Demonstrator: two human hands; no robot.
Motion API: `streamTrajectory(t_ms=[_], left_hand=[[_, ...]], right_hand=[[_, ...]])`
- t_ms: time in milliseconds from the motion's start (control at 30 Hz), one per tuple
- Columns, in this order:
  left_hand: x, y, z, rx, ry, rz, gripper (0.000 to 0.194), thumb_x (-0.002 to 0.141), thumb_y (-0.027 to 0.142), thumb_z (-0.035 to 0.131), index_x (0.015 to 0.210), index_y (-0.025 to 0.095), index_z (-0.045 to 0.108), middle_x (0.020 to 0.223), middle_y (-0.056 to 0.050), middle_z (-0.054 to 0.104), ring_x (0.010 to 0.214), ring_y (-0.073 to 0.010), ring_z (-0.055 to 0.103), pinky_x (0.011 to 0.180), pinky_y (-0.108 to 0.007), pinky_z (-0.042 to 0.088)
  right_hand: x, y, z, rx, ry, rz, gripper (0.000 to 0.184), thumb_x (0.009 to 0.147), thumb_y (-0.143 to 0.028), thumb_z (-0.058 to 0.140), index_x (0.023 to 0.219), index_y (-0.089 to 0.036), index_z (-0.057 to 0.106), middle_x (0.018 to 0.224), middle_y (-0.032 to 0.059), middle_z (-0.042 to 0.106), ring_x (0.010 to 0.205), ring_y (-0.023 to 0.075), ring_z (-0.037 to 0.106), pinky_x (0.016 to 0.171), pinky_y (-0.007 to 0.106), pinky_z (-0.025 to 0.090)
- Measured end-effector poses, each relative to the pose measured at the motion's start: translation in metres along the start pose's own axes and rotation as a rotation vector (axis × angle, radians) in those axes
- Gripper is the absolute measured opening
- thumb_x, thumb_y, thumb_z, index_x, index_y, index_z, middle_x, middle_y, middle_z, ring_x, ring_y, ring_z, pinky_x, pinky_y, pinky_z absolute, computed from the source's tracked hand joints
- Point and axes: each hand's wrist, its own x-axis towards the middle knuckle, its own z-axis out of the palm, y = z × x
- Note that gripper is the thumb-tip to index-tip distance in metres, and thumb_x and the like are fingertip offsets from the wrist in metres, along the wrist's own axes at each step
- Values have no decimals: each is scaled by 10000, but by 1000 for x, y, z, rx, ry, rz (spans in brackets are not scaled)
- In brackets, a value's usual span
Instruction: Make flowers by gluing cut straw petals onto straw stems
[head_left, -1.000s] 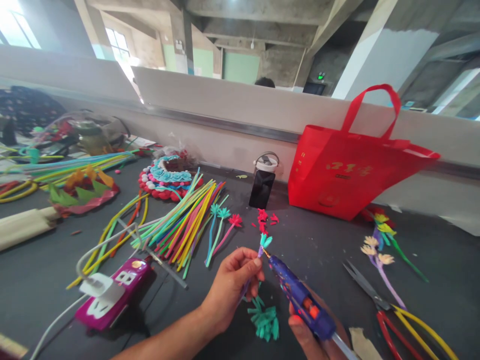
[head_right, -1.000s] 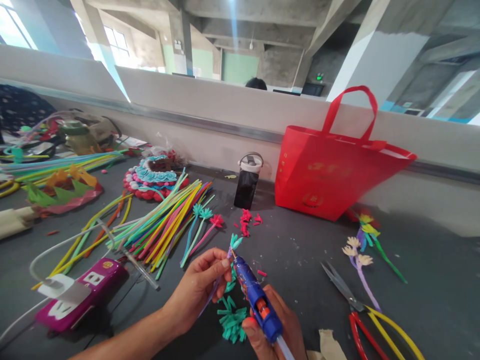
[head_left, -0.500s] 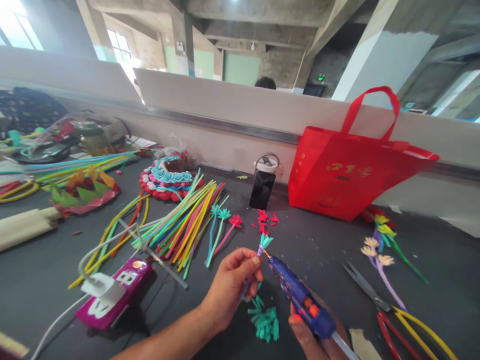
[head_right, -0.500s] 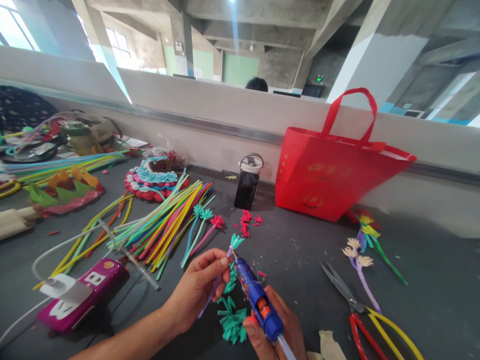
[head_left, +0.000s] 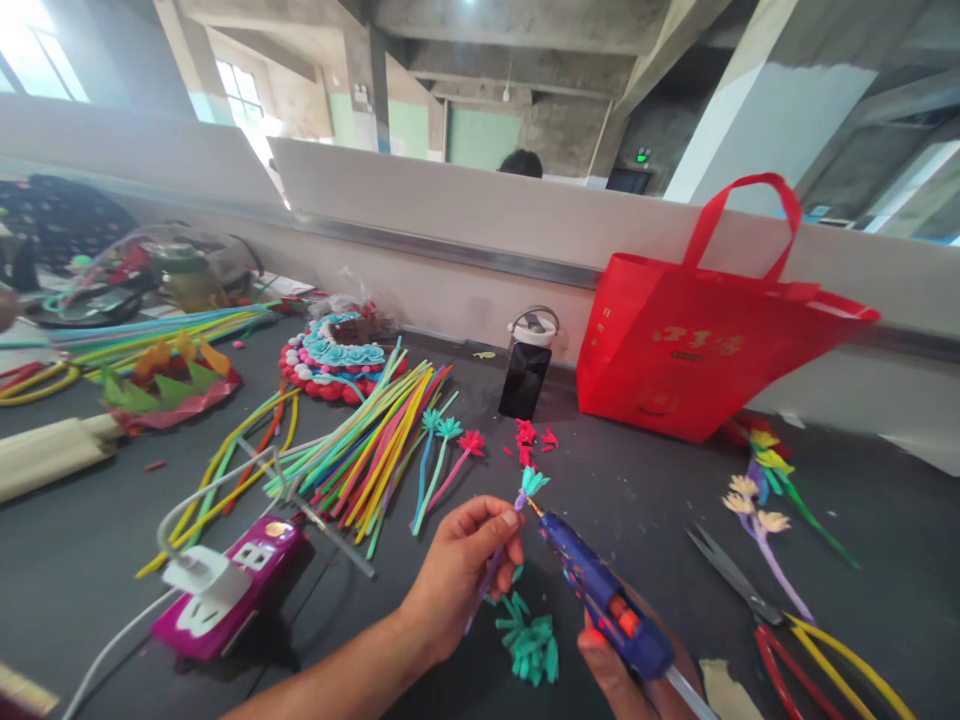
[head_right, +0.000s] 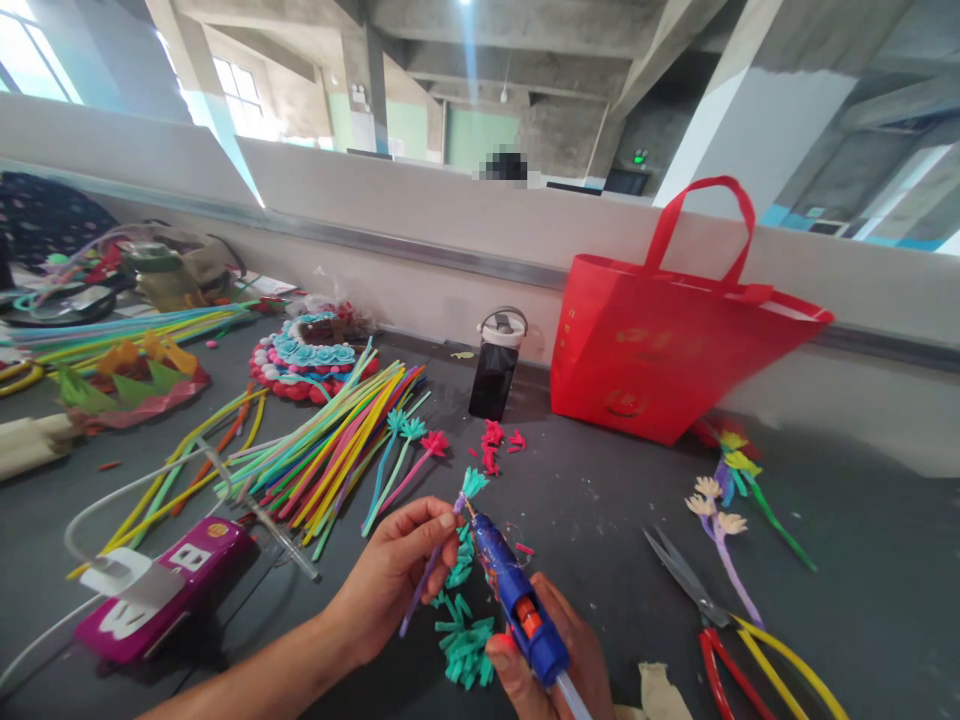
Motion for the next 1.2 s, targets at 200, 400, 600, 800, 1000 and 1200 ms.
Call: streamTrajectory(t_ms=[200,400,600,800,1000,1200], left_hand=[[0,0,-1,4,1,-3,229,808,354,681,775,159,565,576,22,584,388,-51,442,377,-164,294],[-1,1,0,2,-9,6,244,798,366,692,772,161,563,576,22,582,393,-55,444,374,-166,294],[0,2,-1,0,1,29,250,781,369,707,773,165,562,583,25,580,395,-55,443,375,-171,290],[4,0,-6,13,17,53,241,778,360,711,795,173,560,587,30,581,395,-57,439,367,-175,285],[6,-1,-10,38,35,60,251,758,361,724,816,177,564,592,33,584,400,-59,452,368,-176,289],[8,-1,-11,75,72,63,257,737,358,737,797,178,564,609,37,583,400,-52,436,375,-181,254]], right_hand=[[1,-1,2,-6,-10,23,398,825,-569,593,985,-232,731,706,72,666,653,260,685,542,304,562],[4,-9,0,43,0,42,412,813,-608,592,943,-238,717,715,63,670,609,230,672,540,280,560],[10,-9,1,185,-29,13,425,855,-634,499,965,-265,679,812,66,704,670,236,689,562,296,574],[7,-1,-1,164,18,-17,437,846,-599,549,1062,-239,669,945,93,718,815,268,710,660,325,598],[7,-13,3,176,95,-50,488,848,-632,526,1115,-237,632,859,71,713,666,222,701,613,300,594],[10,-4,7,28,204,-233,543,875,-692,419,1094,-218,566,870,87,685,688,216,696,616,296,581]])
